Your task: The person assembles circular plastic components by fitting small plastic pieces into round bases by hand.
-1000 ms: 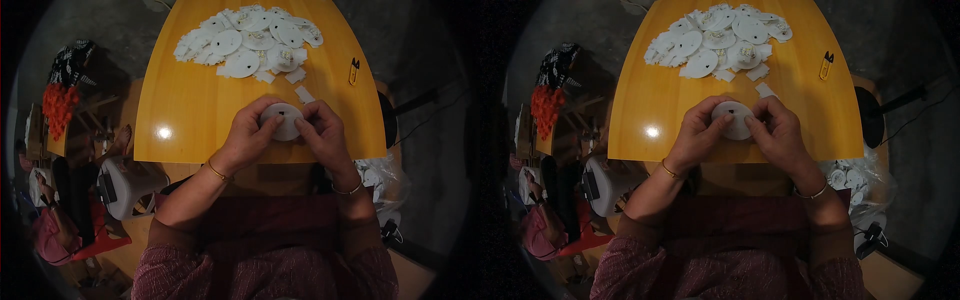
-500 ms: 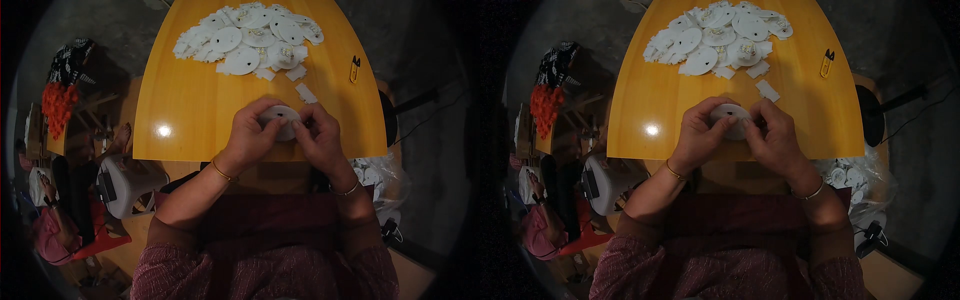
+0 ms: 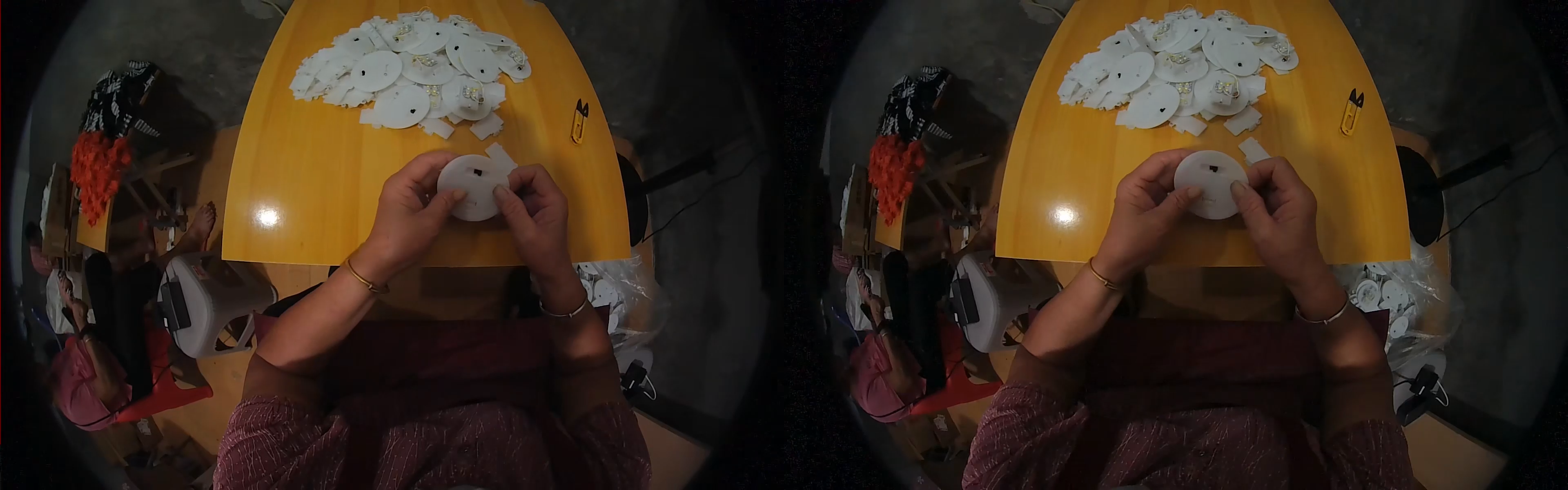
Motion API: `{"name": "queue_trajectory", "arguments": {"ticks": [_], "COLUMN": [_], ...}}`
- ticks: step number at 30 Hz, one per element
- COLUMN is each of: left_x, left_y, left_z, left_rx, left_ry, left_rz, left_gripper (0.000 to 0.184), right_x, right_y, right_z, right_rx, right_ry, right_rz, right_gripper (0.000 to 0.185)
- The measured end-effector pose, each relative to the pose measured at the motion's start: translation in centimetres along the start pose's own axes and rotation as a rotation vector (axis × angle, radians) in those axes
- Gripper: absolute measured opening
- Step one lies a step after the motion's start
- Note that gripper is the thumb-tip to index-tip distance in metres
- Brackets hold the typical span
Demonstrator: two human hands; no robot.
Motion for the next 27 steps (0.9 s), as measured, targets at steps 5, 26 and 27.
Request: {"name": "queue_trajectory", "arguments": {"ticks": [5, 26, 27], "left_x": [-0.1, -0.1, -0.1], "left_y": [-0.1, 0.4, 0.5], "left_z": [0.1, 0.6, 0.6], "left_rx": [0.017, -0.079, -0.079], "left_ry": [0.079, -0.085, -0.086], "left_rz": [-0.044, 0.021, 0.022], "left_gripper": [0.022, 0.022, 0.022], "right_x": [0.3, -1.4, -1.4], "right_y": [-0.2, 0.4, 0.5], "right_z": [0.5, -0.8, -0.9], "right_rx": [-0.092, 0.057, 0.087], "right_ry": [-0.044, 0.278, 0.271], "right_rz": [-0.021, -0.100, -0.092], "right_gripper": [0.011, 0.009, 0.009]}}
Point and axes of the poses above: each hand's wrist, its own y-axis away from the middle knuckle, its own x-axis out of the back of the hand, z = x × y, the point moved 10 cm from there along -y, towards the middle knuckle, and after that the axes turned 11 degrees about -y, right-handed, at the moved point
